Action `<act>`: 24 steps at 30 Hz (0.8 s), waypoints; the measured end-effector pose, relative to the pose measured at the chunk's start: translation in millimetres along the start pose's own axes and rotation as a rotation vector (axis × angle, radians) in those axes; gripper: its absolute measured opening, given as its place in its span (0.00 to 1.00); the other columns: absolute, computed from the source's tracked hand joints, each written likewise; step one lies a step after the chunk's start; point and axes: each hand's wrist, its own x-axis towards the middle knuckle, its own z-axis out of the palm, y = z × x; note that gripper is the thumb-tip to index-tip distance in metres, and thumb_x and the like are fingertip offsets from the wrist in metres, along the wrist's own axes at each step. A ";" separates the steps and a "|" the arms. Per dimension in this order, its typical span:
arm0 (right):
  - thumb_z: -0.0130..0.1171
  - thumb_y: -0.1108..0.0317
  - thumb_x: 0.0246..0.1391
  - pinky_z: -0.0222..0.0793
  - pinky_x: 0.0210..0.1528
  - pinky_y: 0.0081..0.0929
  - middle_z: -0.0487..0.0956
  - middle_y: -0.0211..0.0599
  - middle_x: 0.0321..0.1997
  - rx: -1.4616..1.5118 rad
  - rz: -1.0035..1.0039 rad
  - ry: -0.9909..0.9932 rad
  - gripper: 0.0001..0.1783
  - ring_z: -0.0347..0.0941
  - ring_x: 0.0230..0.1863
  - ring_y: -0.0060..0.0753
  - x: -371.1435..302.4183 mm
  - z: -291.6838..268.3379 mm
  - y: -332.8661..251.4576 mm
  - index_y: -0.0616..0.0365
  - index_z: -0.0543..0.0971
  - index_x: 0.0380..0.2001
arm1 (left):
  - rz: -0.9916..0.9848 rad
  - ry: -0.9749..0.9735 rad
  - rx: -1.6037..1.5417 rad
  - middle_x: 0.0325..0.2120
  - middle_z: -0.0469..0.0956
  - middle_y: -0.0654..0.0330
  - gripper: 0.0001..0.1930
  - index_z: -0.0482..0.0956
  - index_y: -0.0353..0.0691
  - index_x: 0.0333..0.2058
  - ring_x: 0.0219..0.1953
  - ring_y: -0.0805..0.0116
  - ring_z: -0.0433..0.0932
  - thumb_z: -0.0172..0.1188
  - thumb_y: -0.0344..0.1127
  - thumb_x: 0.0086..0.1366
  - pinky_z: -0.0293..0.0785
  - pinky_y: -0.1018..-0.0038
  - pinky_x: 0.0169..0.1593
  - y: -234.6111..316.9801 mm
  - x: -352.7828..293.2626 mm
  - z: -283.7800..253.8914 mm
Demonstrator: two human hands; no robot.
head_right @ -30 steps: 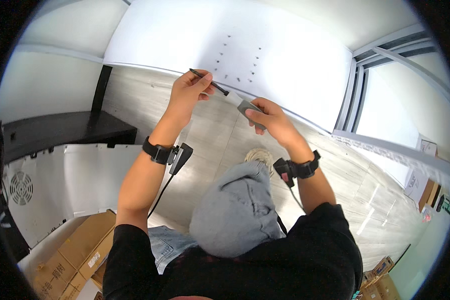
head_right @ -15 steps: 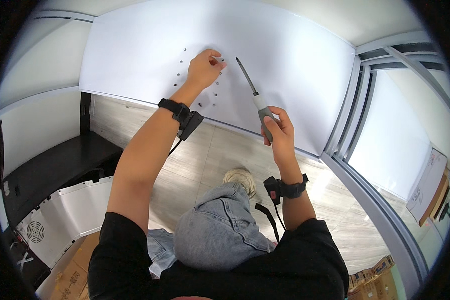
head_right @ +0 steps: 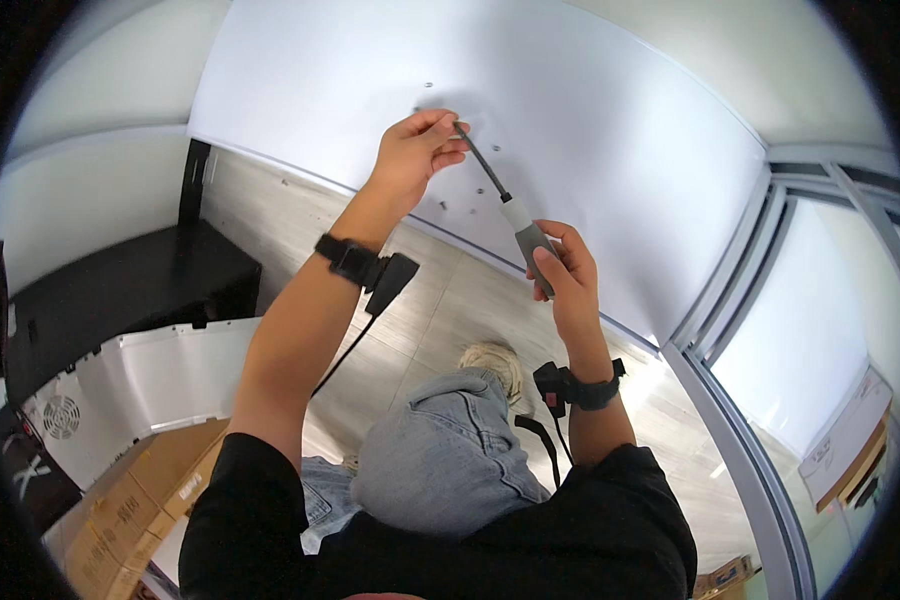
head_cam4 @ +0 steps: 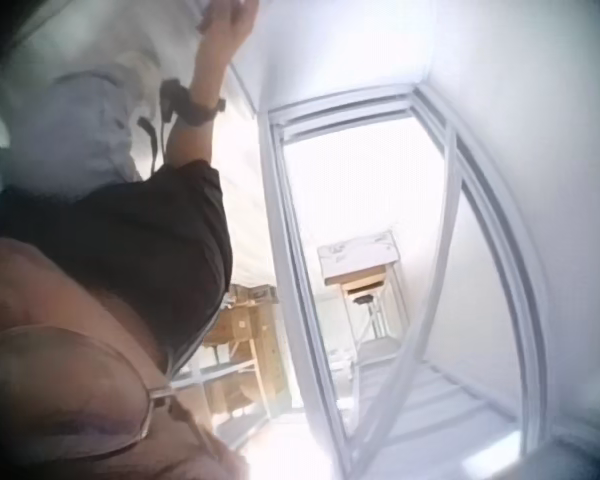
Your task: The person wipes the interior of an electronic device with a blue cloth, then picks up a metal panel and uses a screwdriver to fasten it to the device. The person secures the panel by tightening multiple screws.
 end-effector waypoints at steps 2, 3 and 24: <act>0.50 0.67 0.57 0.58 0.20 0.15 0.74 0.32 0.25 -0.078 0.008 -0.064 0.17 0.63 0.19 0.16 2.1 19.2 -7.1 0.57 0.72 0.49 | -0.051 -0.018 -0.265 0.36 0.78 0.57 0.07 0.75 0.36 0.39 0.34 0.70 0.79 0.54 0.33 0.66 0.78 0.75 0.40 11.0 -25.1 -31.4; 0.49 0.67 0.57 0.58 0.20 0.15 0.74 0.32 0.26 -0.117 0.011 -0.107 0.17 0.63 0.19 0.17 2.8 31.3 -10.2 0.57 0.72 0.50 | -0.066 -0.021 -0.400 0.37 0.78 0.56 0.07 0.74 0.37 0.39 0.35 0.69 0.79 0.54 0.33 0.66 0.79 0.75 0.42 16.4 -38.9 -47.6; 0.56 0.74 0.50 0.62 0.24 0.25 0.73 0.37 0.23 -0.889 -0.793 -0.846 0.15 0.68 0.22 0.27 -68.2 329.4 -104.0 0.62 0.72 0.43 | 0.462 0.425 -0.600 0.36 0.78 0.55 0.08 0.74 0.36 0.38 0.35 0.69 0.80 0.49 0.33 0.69 0.82 0.76 0.40 78.1 -318.3 -287.1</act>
